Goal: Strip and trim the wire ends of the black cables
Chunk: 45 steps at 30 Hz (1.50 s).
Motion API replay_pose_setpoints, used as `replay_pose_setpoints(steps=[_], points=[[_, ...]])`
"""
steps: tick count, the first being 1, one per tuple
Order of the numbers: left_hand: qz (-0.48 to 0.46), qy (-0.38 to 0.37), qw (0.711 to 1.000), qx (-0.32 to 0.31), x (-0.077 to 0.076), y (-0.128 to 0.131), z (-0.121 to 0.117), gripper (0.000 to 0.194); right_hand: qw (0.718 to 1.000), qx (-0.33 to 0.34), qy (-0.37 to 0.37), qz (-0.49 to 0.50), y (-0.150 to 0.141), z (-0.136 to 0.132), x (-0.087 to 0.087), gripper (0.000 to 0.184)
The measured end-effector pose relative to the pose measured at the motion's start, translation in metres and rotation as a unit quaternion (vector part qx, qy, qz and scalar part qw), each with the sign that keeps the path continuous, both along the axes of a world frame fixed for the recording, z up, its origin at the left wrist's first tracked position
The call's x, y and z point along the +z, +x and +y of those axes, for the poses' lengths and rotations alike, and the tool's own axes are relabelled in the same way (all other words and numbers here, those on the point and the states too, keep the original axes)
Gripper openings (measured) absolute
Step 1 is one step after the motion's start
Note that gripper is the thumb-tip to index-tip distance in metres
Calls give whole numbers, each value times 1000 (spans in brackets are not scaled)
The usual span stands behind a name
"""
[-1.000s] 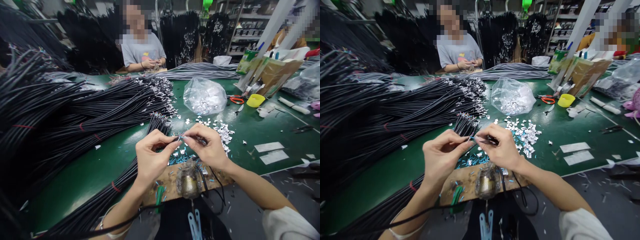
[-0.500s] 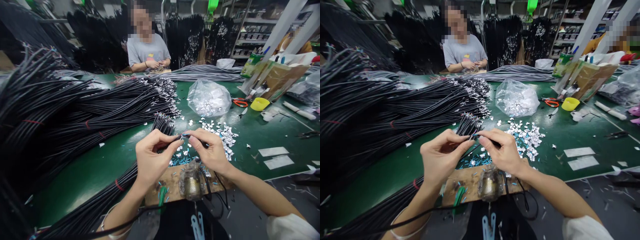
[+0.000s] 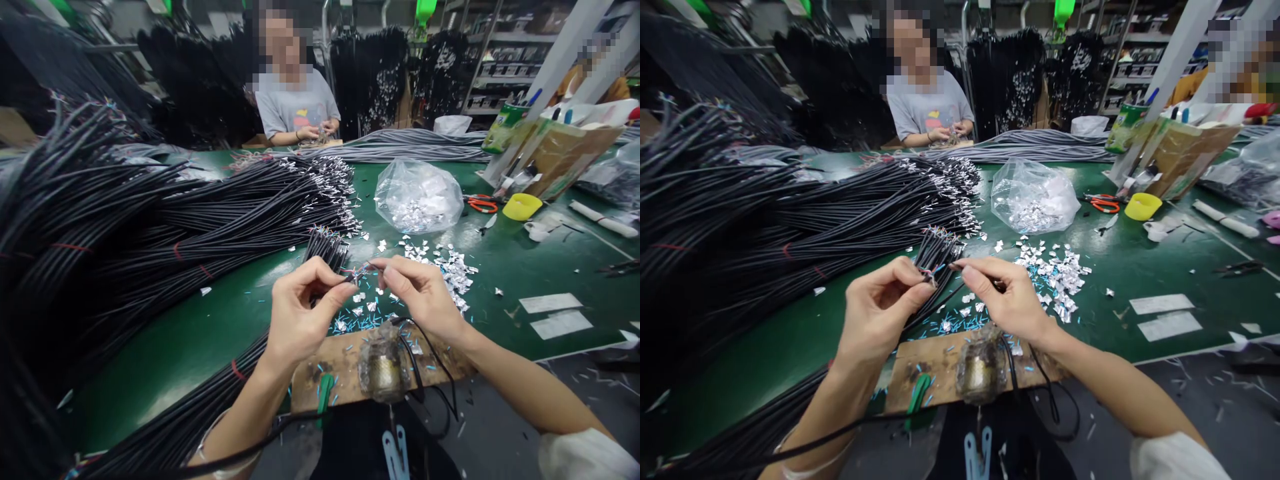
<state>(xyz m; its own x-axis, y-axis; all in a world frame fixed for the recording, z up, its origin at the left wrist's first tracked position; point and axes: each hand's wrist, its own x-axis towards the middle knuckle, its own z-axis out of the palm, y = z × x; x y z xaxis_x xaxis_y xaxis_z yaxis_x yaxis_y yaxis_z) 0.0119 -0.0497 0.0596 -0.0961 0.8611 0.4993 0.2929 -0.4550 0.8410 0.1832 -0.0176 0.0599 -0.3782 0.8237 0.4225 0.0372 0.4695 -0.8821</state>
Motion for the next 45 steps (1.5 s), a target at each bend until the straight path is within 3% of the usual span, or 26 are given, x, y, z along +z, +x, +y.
replay_pose_setpoints(steps=[4, 8, 25, 33, 38, 41, 45], points=[[109, 132, 979, 105, 2, 5, -7, 16, 999, -8, 37, -21, 0, 0, -1, 25], [168, 202, 955, 141, -3, 9, -9, 16, 999, -5, 35, -22, -1, 0, -2, 23], [315, 294, 871, 234, -15, 9, -9, 16, 999, -15, 32, -41, 0, -2, 1, 21], [341, 300, 856, 248, -14, 13, -10, 15, 999, -9, -7, -30, -3, -1, -1, 21], [361, 326, 830, 271, -16, 13, -10, 15, 999, -3, -28, -25, -4, -1, -3, 23], [363, 311, 836, 269, -16, 13, -10, 13, 1000, -17, -16, -17, -4, -2, -5, 23], [285, 227, 904, 224, -10, 16, -13, 5, 998, -58, 23, -11, -3, -3, -4, 20]])
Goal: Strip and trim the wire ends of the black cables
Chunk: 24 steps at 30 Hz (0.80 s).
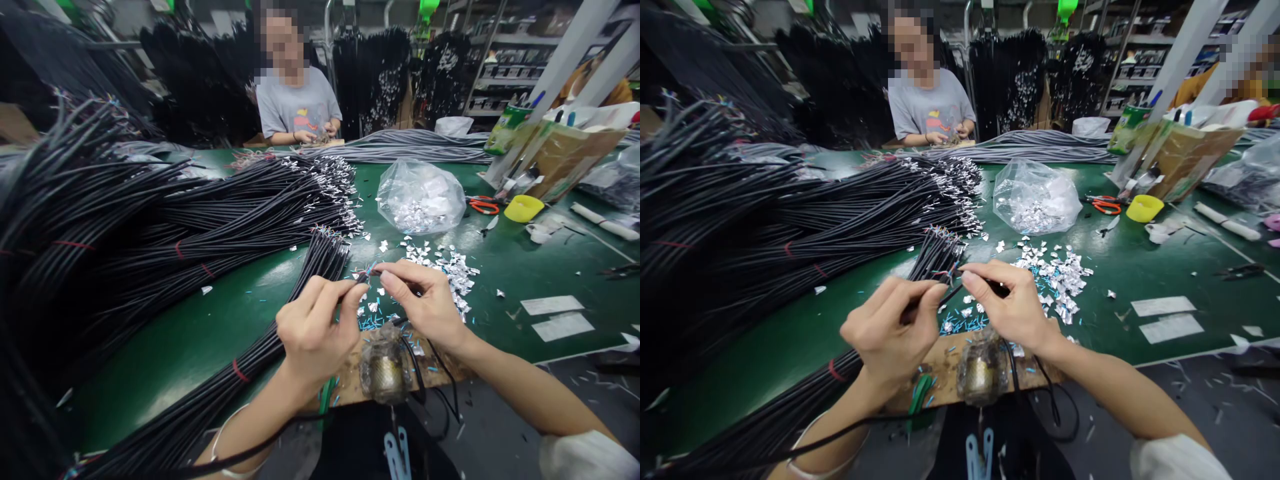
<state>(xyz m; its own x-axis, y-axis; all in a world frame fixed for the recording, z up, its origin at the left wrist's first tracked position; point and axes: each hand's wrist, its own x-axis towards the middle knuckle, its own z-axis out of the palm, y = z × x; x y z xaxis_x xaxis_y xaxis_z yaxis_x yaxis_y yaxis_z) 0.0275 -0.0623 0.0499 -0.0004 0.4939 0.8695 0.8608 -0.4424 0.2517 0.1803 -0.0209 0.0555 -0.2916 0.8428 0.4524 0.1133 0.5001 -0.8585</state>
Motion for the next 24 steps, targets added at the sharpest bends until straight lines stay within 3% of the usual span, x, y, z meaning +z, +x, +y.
replay_pose_setpoints(steps=[2, 4, 7, 9, 10, 11, 14, 16, 20, 24], points=[[-75, -72, 994, -41, 5, 0, 0, 12, 1000, -12, 27, -10, 1, -1, 1, 19], [-161, -163, 969, -95, 9, -2, 1, 26, 998, -14, 54, -18, 2, -2, 2, 18], [-300, -304, 878, -215, 11, -7, 7, 43, 996, -5, 83, -21, 4, -2, 2, 18], [-360, -359, 813, -283, 10, -9, 10, 47, 996, 3, 88, -23, 4, -2, 2, 18], [-370, -366, 800, -298, 9, -9, 11, 47, 996, 2, 84, -23, 4, -1, 2, 17], [-367, -356, 808, -293, 8, -8, 11, 46, 997, -5, 73, -21, 4, -1, 2, 17], [-299, -257, 897, -199, 6, -2, 7, 32, 999, -25, 16, 24, 3, -1, 3, 17], [-242, -193, 940, -144, 4, 3, 5, 19, 998, -28, -16, 56, 2, 0, 4, 18], [-182, -176, 956, -149, 0, 6, 4, 5, 995, -17, -62, 80, 0, 6, 3, 19], [-137, -201, 957, -161, 0, 2, 6, 8, 982, 1, -139, 128, 1, 15, -3, 25]])
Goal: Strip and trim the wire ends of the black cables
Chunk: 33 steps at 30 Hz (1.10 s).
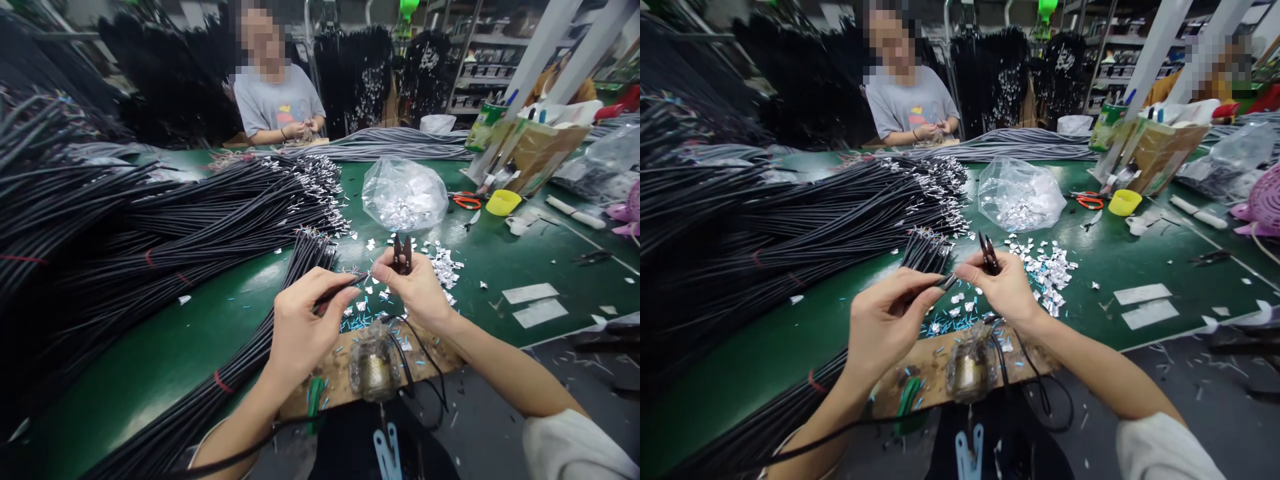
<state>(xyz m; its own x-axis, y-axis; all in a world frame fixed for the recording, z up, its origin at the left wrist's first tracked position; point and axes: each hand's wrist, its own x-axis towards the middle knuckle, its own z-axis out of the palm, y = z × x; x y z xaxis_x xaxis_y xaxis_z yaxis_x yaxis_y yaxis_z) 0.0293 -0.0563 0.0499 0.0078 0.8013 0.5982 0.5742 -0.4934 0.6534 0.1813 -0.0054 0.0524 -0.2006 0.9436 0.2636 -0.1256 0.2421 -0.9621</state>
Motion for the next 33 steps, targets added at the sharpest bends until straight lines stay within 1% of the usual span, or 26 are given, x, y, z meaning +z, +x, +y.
replay_pose_setpoints(steps=[3, 4, 6, 8, 9, 10, 11, 12, 13, 14, 15, 16, 17, 18, 19, 20, 22, 23, 24, 25, 26, 28, 29, 30, 31, 33], points=[[29, 41, 998, 38, 0, -1, 0, 11, 999, -35, 7, -1, 0, 2, -2, 26], [31, 57, 996, 54, -1, -1, 0, 11, 1000, -29, -5, 11, -1, 1, -2, 27], [12, 60, 996, 62, -1, -2, 2, 10, 996, 40, -62, 54, -3, -1, -1, 31], [-31, 19, 999, 22, -2, -3, 6, 6, 980, 140, -114, 83, -4, -4, -1, 35], [-54, -9, 999, -3, -2, -3, 7, 5, 975, 175, -111, 77, -4, -5, -1, 35], [-72, -33, 997, -19, -2, -2, 8, 4, 978, 183, -78, 55, -4, -5, -1, 33], [-85, -52, 995, -24, -2, -1, 8, 3, 987, 159, -19, 15, -3, -5, -1, 29], [-92, -62, 994, -17, -2, 1, 7, 5, 992, 102, 56, -39, -3, -4, -2, 23], [-93, -67, 993, -2, -2, 4, 5, 6, 985, 24, 138, -103, -2, -3, -4, 16], [-88, -70, 994, 11, -3, 6, 4, 8, 961, -58, 214, -167, -1, -3, -5, 8], [-79, -74, 994, 20, -3, 8, 2, 10, 926, -131, 276, -224, 0, -2, -7, 6], [-66, -79, 994, 24, -2, 9, 1, 12, 891, -181, 322, -265, 0, -2, -8, 11], [-55, -86, 994, 25, -2, 8, 1, 14, 865, -202, 358, -287, 1, -1, -9, 16], [-49, -98, 994, 27, -1, 5, 2, 18, 852, -195, 386, -295, 2, -1, -9, 20], [-49, -114, 992, 26, 0, 1, 3, 22, 849, -165, 407, -293, 3, -1, -8, 23], [-52, -133, 989, 23, 2, -3, 5, 27, 854, -120, 418, -287, 3, -1, -7, 24], [-55, -169, 984, 12, 3, -10, 9, 34, 869, -11, 410, -276, 4, 0, -4, 25], [-55, -184, 981, 2, 4, -12, 11, 36, 876, 23, 395, -276, 4, 1, -3, 25], [-56, -191, 980, -7, 4, -13, 11, 35, 881, 28, 378, -282, 4, 3, -2, 23], [-57, -189, 980, -12, 3, -12, 10, 32, 886, 7, 362, -288, 4, 5, -2, 22], [-58, -175, 983, -12, 2, -10, 9, 28, 891, -37, 346, -290, 5, 7, -1, 19], [-62, -118, 991, 10, 0, -3, 5, 19, 904, -141, 306, -263, 7, 11, -1, 12], [-63, -85, 994, 27, -1, 0, 3, 16, 915, -177, 280, -232, 8, 13, 0, 9], [-64, -54, 995, 47, -2, 2, 1, 14, 929, -185, 254, -195, 10, 14, 2, 10], [-62, -28, 996, 59, -2, 4, -1, 13, 944, -171, 228, -167, 12, 15, 3, 12], [-48, 11, 996, 71, -3, 5, -3, 12, 966, -89, 191, -151, 13, 14, 6, 15]])
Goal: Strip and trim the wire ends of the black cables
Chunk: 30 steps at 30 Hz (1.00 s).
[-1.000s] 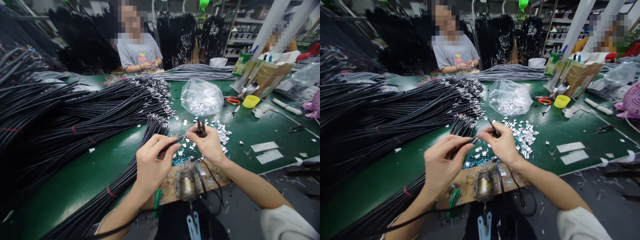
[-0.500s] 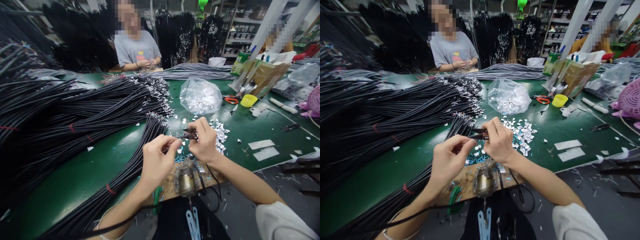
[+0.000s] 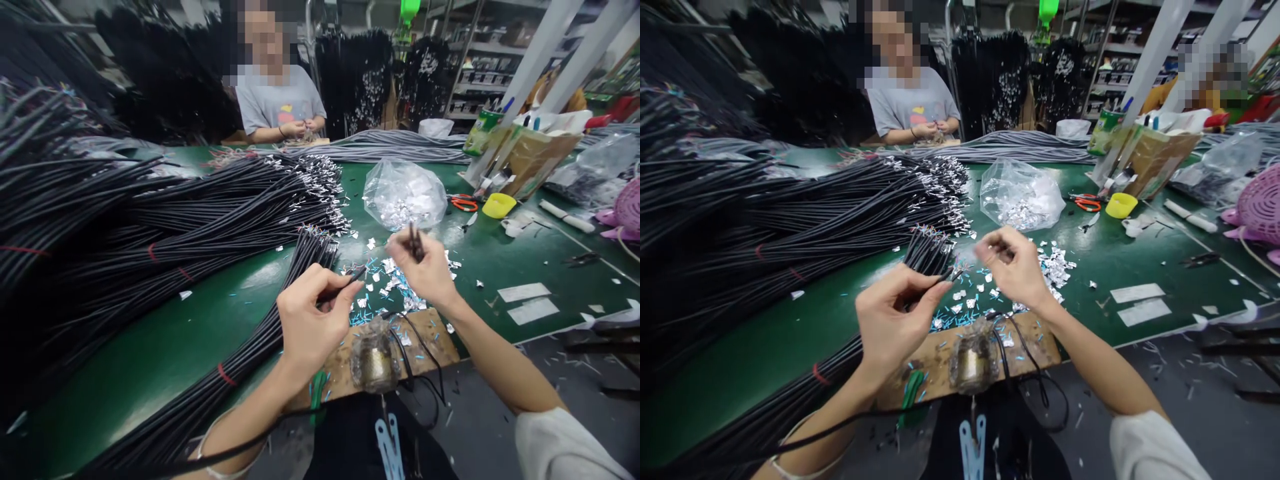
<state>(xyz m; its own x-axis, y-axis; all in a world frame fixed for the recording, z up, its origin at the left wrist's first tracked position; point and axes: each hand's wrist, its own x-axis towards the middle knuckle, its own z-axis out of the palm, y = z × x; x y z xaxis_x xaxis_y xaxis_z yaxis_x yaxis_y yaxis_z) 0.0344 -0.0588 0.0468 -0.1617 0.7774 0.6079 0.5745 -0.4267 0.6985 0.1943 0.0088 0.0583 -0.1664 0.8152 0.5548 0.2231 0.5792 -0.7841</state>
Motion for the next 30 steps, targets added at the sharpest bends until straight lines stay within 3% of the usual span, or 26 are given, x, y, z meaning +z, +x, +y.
replay_pose_setpoints(steps=[3, 5, 7, 9, 11, 13, 16, 18, 20, 24, 27, 30], points=[[28, 29, 999, 2, 1, -1, 0, 10, 995, 91, -49, 2, -3, -4, -1, 19], [24, 26, 999, 3, 1, -1, 2, 9, 986, 133, -90, 53, -8, -6, -3, 23], [5, -8, 1000, -24, 2, -2, 4, 9, 962, 203, -153, 103, -11, -8, -6, 27], [-23, -67, 995, -76, 3, -4, 7, 16, 943, 266, -166, 115, -12, -9, -6, 29], [-46, -131, 982, -131, 4, -5, 8, 26, 963, 248, -80, 65, -11, -10, -3, 24], [-63, -170, 971, -156, 4, -6, 8, 33, 988, 143, 59, -12, -6, -10, 2, 16], [-78, -172, 970, -151, 5, -7, 6, 34, 982, -43, 178, -50, 3, -10, 9, 12], [-89, -168, 971, -146, 6, -8, 5, 34, 972, -105, 206, -30, 7, -10, 10, 11], [-89, -173, 970, -146, 7, -8, 5, 34, 968, -68, 233, -64, 9, -10, 9, 6], [-39, -152, 981, -111, 9, -10, 5, 30, 954, 17, 263, -146, 8, -14, 4, 17], [13, -93, 995, -46, 11, -13, 6, 21, 953, 83, 224, -183, 7, -14, 3, 23], [48, -73, 996, -31, 10, -17, 7, 17, 933, 144, 175, -280, 6, -11, 2, 29]])
